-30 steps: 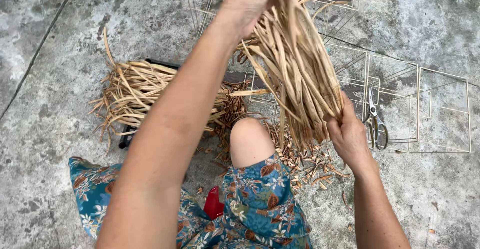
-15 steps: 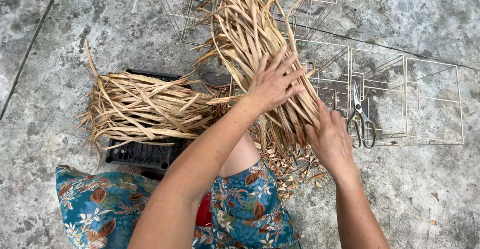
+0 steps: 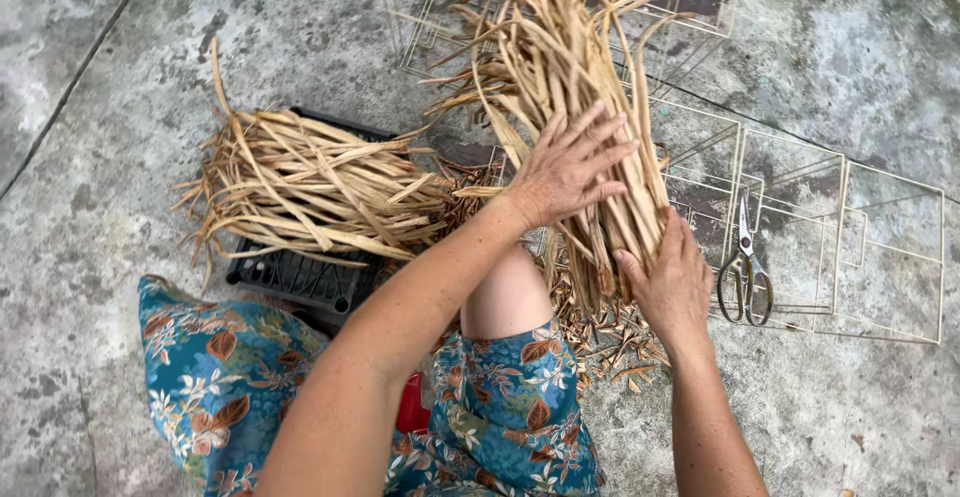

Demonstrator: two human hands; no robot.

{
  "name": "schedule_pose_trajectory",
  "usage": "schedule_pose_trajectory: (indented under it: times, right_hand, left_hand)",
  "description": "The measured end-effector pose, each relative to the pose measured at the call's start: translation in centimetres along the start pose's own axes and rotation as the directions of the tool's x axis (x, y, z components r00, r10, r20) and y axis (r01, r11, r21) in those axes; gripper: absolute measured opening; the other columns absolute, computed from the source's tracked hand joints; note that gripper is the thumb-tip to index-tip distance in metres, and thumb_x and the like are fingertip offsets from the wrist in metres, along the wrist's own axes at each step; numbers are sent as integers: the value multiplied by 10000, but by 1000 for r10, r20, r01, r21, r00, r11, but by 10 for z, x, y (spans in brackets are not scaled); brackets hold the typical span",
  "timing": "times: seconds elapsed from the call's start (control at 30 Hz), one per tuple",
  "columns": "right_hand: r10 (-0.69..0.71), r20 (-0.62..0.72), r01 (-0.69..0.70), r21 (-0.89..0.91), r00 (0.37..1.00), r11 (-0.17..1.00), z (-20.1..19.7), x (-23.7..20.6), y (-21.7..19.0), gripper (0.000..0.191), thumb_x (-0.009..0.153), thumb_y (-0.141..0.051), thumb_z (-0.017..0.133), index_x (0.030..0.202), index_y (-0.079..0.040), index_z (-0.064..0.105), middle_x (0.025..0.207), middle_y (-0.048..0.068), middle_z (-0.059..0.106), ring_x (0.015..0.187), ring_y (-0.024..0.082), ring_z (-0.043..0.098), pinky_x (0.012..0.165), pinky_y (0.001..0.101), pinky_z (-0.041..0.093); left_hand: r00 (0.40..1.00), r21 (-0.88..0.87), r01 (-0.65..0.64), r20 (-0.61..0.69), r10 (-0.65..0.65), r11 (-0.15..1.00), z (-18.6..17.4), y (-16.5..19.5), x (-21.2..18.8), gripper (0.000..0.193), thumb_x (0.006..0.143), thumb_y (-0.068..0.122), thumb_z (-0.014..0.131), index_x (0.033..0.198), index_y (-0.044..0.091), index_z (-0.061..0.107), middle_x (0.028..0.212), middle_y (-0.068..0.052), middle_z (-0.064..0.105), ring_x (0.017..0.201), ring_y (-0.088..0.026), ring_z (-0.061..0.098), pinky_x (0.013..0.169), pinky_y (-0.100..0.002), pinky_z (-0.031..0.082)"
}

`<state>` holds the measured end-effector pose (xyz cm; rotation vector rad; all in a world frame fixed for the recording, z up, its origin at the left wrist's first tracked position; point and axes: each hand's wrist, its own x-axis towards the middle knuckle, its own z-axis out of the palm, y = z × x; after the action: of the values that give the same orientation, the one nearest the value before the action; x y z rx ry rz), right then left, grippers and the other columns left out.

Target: The person sits on the ground and sorts through large bundles of dried palm-like leaves, pulling individual strips free, straightening and aligning them, and gathering them into a neat bundle. They occasionally set strips aside and reach into a black plastic crate holding more leaves.

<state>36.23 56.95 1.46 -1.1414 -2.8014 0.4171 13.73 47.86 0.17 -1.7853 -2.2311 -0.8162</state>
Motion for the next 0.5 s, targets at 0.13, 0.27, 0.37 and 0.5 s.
schedule_pose_trajectory:
  times: [0.13, 0.27, 0.37, 0.5]
  right_hand:
    - [-35, 10, 36, -21, 999, 999, -16, 1, -9, 1090, 790, -567, 781, 1607, -78, 252, 1503, 261, 469, 1362, 401, 480, 1129, 617, 299]
    - [25, 77, -23, -18, 997, 1000, -34, 1, -26, 1101, 775, -514, 822, 1638, -65, 308, 1409, 246, 596, 1267, 383, 615, 1081, 566, 481]
    - [-85, -60, 84, -24, 995, 996, -55, -2, -45, 992, 826, -397, 900, 1604, -9, 421, 1376, 318, 571, 1262, 450, 565, 1047, 574, 444]
    - [-392, -289, 412, 12, 874, 911, -65, 3, -99, 591, 949, -205, 822, 1424, 25, 554, 1393, 277, 591, 1300, 429, 553, 1105, 502, 427]
  left_hand:
    - [984, -4, 79, -158, -79, 997, -46, -44, -50, 517, 1027, 581, 536, 1434, 267, 593, 1586, -39, 474, 1526, -281, 337, 1263, -625, 198]
    - [915, -50, 342, -212, -344, 938, -117, -111, -132, 347, 1052, 414, 605, 1328, 216, 675, 1470, -86, 594, 1430, -292, 457, 1220, -579, 262]
    - [759, -306, 440, -375, -532, 844, -172, -159, -203, 199, 1084, 260, 648, 1245, 171, 724, 1311, -42, 702, 1279, -236, 632, 1134, -422, 485]
    - [436, -656, 369, -503, -746, 658, -205, -196, -279, 178, 1087, 136, 609, 1199, 70, 730, 1078, -22, 739, 972, -148, 702, 875, -286, 586]
